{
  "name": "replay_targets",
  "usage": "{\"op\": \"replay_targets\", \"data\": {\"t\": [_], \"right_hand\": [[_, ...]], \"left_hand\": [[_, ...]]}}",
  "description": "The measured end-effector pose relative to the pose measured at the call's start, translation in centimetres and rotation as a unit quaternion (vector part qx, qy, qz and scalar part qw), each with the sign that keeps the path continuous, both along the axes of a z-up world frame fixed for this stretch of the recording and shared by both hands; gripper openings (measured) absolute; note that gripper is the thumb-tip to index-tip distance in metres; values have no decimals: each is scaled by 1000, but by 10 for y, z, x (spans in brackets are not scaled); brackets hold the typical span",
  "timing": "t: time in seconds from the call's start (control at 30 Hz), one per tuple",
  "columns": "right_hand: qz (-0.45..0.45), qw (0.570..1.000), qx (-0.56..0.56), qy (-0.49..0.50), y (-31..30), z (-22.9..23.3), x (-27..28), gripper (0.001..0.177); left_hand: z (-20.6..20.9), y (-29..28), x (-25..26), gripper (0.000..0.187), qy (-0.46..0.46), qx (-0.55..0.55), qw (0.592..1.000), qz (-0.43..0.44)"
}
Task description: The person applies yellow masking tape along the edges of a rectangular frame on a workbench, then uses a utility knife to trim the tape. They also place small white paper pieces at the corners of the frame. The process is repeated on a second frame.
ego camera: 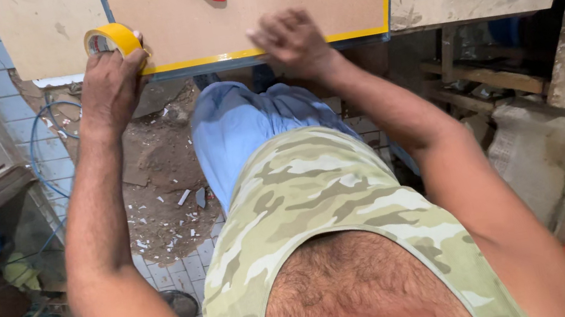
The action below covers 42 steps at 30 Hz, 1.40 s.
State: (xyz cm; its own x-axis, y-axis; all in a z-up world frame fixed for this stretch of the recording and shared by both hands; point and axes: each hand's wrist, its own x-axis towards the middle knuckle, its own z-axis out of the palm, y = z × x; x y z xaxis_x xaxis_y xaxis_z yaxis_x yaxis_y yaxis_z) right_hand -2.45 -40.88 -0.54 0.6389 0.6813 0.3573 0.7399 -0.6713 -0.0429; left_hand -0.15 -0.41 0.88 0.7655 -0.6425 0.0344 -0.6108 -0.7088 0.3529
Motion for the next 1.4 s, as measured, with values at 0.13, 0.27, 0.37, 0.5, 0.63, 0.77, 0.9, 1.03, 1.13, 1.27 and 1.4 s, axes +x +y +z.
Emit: {"op": "replay_targets", "data": {"t": [0.13,0.27,0.37,0.5,0.63,0.77,0.9,1.03,1.13,1.27,1.4], "right_hand": [[23,998,63,-6,105,-17,15,38],[33,997,64,-27,145,-12,25,36],[22,996,76,-28,121,-12,23,33],[-21,999,3,-29,20,-24,-4,24],[-69,987,-120,-82,-141,-22,-34,22],[-183,945,-264,-66,-255,3,-61,14],[-318,942,-106,-19,-246,18,-77,34],[-335,939,46,64,-140,32,-49,38],[-287,930,173,152,-44,57,-21,37],[-140,884,317,313,58,100,20,35],[-51,810,343,472,123,121,51,30]], "left_hand": [[0,-5,-6,69,4,-22,1000,14],[-2,-8,-6,91,5,-57,998,34],[-5,-12,-10,91,-26,-35,998,46],[-13,-9,-10,88,-30,-31,998,53],[-20,-1,-5,88,-17,-31,998,48],[-15,-3,-5,84,-7,-37,998,44],[4,-10,0,82,10,-20,998,67],[36,-19,-1,62,-11,-45,985,165],[59,-36,-8,31,73,-216,931,283],[83,-56,-24,23,262,-433,795,334],[93,-61,-33,23,274,-465,777,323]]}}
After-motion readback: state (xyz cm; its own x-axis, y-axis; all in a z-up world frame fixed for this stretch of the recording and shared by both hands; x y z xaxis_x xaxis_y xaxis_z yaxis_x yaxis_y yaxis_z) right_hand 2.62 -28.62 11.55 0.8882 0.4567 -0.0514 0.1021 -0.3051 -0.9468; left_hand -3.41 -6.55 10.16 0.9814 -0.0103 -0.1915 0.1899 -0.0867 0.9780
